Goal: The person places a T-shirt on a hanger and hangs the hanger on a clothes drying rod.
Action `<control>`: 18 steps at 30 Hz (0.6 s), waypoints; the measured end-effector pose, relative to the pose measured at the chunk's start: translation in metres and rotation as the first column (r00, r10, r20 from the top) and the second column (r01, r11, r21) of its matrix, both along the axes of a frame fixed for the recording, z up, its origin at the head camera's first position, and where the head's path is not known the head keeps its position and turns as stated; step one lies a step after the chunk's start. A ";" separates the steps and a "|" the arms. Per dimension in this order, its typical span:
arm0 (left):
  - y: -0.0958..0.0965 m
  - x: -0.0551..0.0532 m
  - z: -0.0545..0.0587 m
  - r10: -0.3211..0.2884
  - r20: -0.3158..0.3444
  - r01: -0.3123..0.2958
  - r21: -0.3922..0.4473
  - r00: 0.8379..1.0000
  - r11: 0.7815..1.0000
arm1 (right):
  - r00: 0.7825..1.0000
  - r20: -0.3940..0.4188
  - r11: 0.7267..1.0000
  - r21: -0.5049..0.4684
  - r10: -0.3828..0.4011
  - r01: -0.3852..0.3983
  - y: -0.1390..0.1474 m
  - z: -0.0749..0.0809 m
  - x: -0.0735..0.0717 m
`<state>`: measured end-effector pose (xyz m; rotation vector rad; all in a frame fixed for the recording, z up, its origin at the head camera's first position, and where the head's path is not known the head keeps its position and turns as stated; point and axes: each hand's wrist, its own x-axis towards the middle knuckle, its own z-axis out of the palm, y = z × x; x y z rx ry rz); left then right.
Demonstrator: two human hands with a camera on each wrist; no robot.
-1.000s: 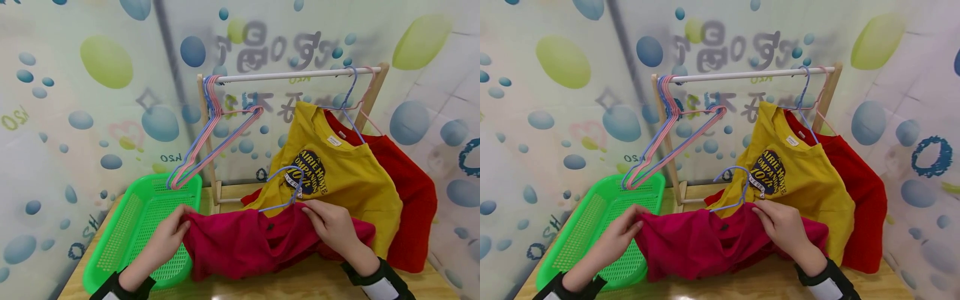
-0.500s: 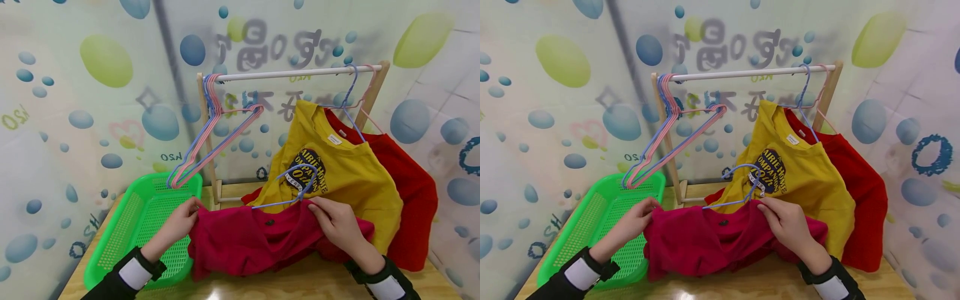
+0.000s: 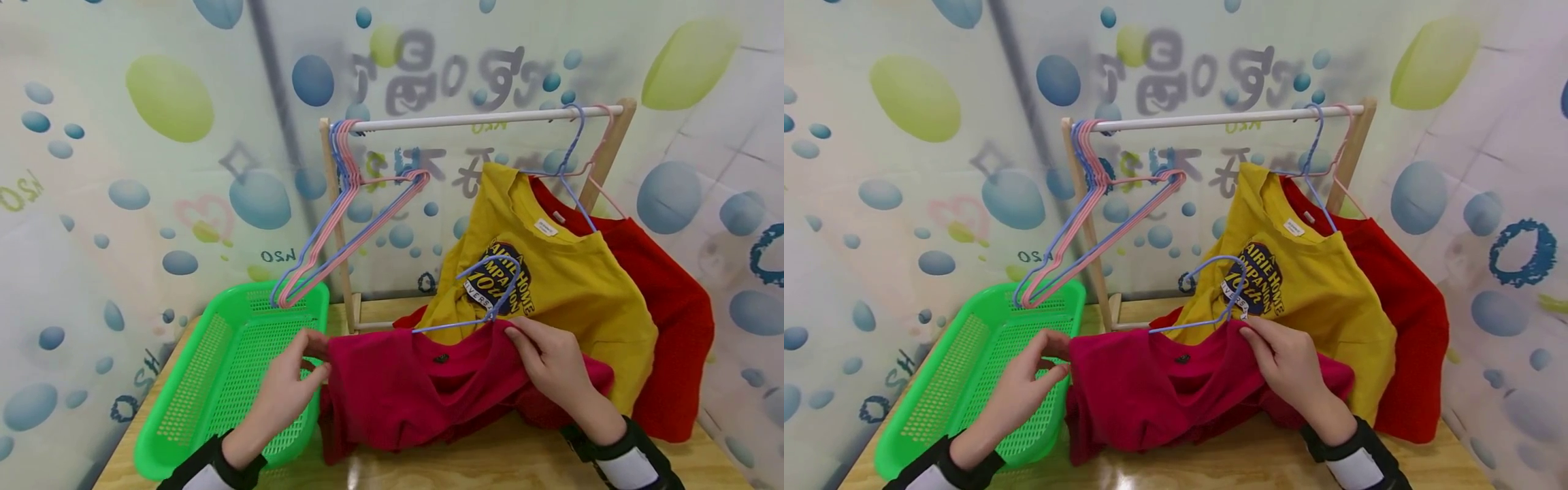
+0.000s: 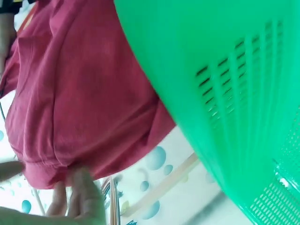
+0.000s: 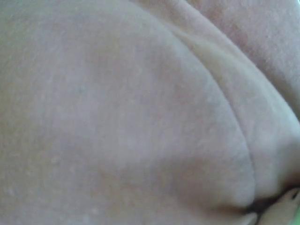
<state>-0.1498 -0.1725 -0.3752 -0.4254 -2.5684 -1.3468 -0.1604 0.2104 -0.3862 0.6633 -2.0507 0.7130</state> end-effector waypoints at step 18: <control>-0.004 0.006 0.017 0.051 -0.223 -0.067 -0.064 0.974 0.996 | 1.000 0.014 0.999 -0.039 0.021 -0.020 0.005 -0.002 0.000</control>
